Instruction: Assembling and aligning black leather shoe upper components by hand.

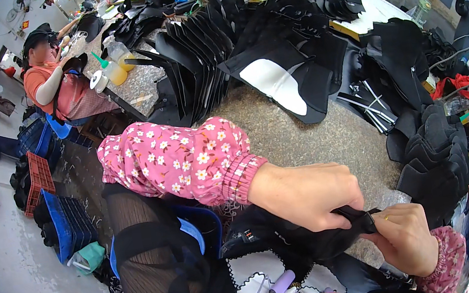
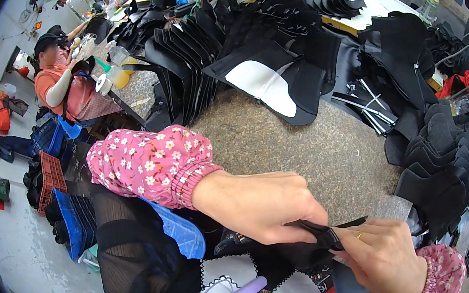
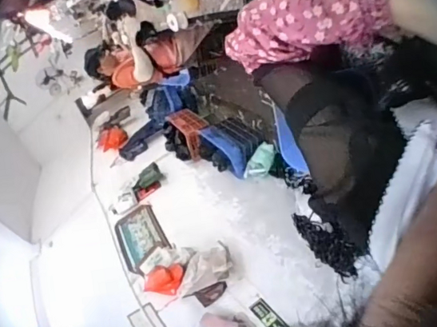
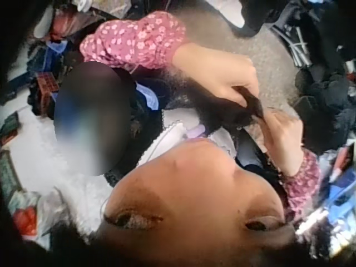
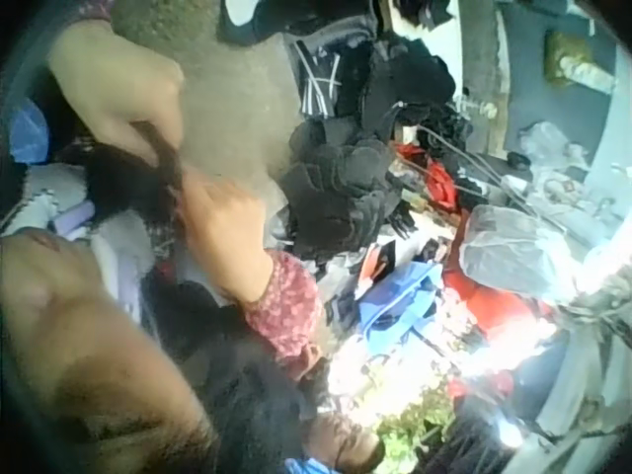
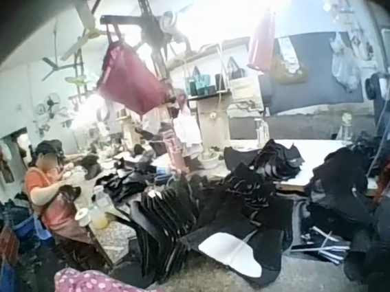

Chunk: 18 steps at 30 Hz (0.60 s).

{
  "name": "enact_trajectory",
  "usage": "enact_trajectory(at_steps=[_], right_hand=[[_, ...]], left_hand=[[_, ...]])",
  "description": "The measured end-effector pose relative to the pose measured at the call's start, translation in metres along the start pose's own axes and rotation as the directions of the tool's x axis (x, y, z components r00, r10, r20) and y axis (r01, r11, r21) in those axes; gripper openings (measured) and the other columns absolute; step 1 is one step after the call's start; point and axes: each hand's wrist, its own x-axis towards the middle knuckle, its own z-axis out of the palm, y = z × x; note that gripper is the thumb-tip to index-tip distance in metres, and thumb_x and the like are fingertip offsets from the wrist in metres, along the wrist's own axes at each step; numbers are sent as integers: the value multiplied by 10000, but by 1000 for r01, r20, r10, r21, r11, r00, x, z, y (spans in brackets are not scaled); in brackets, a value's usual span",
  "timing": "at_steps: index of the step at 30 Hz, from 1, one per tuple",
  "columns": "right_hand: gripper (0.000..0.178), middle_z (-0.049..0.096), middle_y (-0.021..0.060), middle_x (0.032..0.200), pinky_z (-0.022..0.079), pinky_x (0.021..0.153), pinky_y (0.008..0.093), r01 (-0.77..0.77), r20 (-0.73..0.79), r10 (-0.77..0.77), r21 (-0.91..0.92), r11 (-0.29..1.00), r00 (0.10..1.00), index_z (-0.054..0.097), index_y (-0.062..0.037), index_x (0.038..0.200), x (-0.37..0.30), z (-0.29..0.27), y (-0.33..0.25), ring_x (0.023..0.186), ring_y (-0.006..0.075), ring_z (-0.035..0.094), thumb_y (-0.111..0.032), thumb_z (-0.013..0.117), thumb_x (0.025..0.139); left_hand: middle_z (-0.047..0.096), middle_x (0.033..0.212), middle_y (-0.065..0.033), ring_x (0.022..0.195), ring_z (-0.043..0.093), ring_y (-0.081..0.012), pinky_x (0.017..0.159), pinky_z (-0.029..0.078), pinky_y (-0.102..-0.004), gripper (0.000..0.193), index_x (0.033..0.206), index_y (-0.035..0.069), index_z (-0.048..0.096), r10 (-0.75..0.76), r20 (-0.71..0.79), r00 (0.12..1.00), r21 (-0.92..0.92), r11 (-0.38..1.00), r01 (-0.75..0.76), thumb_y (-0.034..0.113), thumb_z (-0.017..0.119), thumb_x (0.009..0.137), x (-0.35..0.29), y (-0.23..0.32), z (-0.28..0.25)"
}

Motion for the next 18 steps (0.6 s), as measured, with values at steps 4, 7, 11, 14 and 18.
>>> enact_trajectory(at_steps=[4,7,11,14,18], right_hand=[[139,568,78,615,390,532,350,10,-25,-12,-71,997,1000,585,-28,705,-3,-5,-2,525,283,538,-71,711,668],[137,564,70,601,385,547,346,-7,-143,-9,-112,994,990,590,-34,700,-3,-7,-9,536,280,541,-75,717,670],[164,575,63,592,397,585,346,-30,-159,-3,-209,977,987,612,-30,728,-4,-13,-12,561,274,554,-100,740,654],[186,595,66,615,406,597,356,-26,-98,10,-165,986,995,617,-23,739,-5,-10,-3,555,269,558,-113,751,645],[179,591,78,614,407,554,360,-89,-226,58,-126,988,972,602,-16,719,-11,-5,4,543,281,548,-94,746,646]], left_hand=[[569,650,-219,664,562,-404,554,429,-441,175,782,-41,569,12,48,999,84,996,-16,124,625,787,5,7,-5],[571,651,-218,672,566,-404,563,438,-437,175,783,-45,567,12,13,1000,52,999,-13,118,631,777,10,11,-7],[570,651,-221,669,566,-405,561,436,-442,169,778,-43,566,50,-39,998,75,996,-47,115,628,777,17,6,-2],[568,649,-222,662,563,-407,556,433,-445,163,778,-41,565,72,-47,996,84,994,-68,111,623,782,16,3,0],[567,652,-221,657,556,-410,553,426,-440,144,781,-40,565,124,24,992,55,991,-125,96,605,805,21,1,-7]])
